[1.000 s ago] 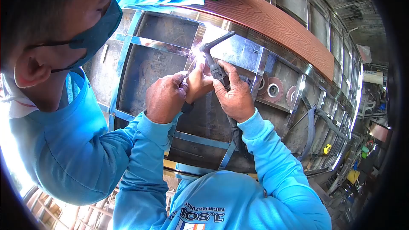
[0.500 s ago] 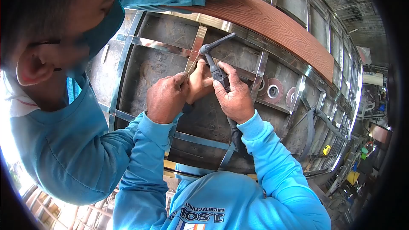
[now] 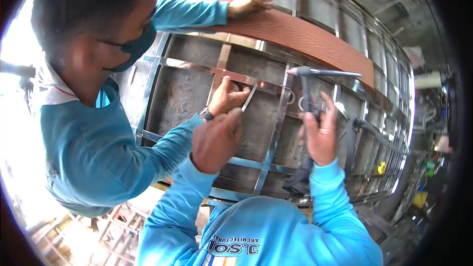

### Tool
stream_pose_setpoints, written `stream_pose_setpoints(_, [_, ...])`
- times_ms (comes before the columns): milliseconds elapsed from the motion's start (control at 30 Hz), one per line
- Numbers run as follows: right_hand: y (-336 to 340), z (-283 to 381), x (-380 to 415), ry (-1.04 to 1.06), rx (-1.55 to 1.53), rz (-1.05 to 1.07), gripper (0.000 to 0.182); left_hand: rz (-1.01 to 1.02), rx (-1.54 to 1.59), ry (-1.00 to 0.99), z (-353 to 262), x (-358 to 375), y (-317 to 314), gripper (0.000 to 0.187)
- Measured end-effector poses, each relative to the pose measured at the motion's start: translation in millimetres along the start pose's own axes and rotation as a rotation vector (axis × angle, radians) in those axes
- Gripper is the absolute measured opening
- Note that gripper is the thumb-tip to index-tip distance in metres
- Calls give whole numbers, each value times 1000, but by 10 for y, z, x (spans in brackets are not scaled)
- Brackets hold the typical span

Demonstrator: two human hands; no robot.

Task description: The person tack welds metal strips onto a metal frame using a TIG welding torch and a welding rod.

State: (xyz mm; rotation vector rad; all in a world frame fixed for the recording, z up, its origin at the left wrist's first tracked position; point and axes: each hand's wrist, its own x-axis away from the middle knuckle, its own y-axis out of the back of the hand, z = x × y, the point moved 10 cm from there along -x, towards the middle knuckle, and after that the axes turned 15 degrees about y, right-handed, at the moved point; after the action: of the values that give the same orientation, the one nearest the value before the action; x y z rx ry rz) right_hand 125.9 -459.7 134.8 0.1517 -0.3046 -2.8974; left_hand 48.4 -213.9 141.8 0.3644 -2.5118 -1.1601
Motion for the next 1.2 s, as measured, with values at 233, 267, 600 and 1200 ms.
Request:
stream_pose_setpoints(233, [2233, 905, 1376, 89, 142, -459, 61, 159, 12, -257, -583, 1337, -841, 26])
stream_pose_setpoints(267, [2530, 1035, 1627, 111, 214, -541, 61, 167, -14, -253, -622, 1496, -952, 26])
stream_pose_setpoints(600, [4741, 1590, 4404, 105, 479, -1130, 64, 176, -71, -330, -1213, 2424, -2065, 29])
stream_pose_setpoints(1200, [7106, 1863, 6119, -32, 1501, -1256, 70, 207, -40, -141, -1511, 2978, -3504, 26])
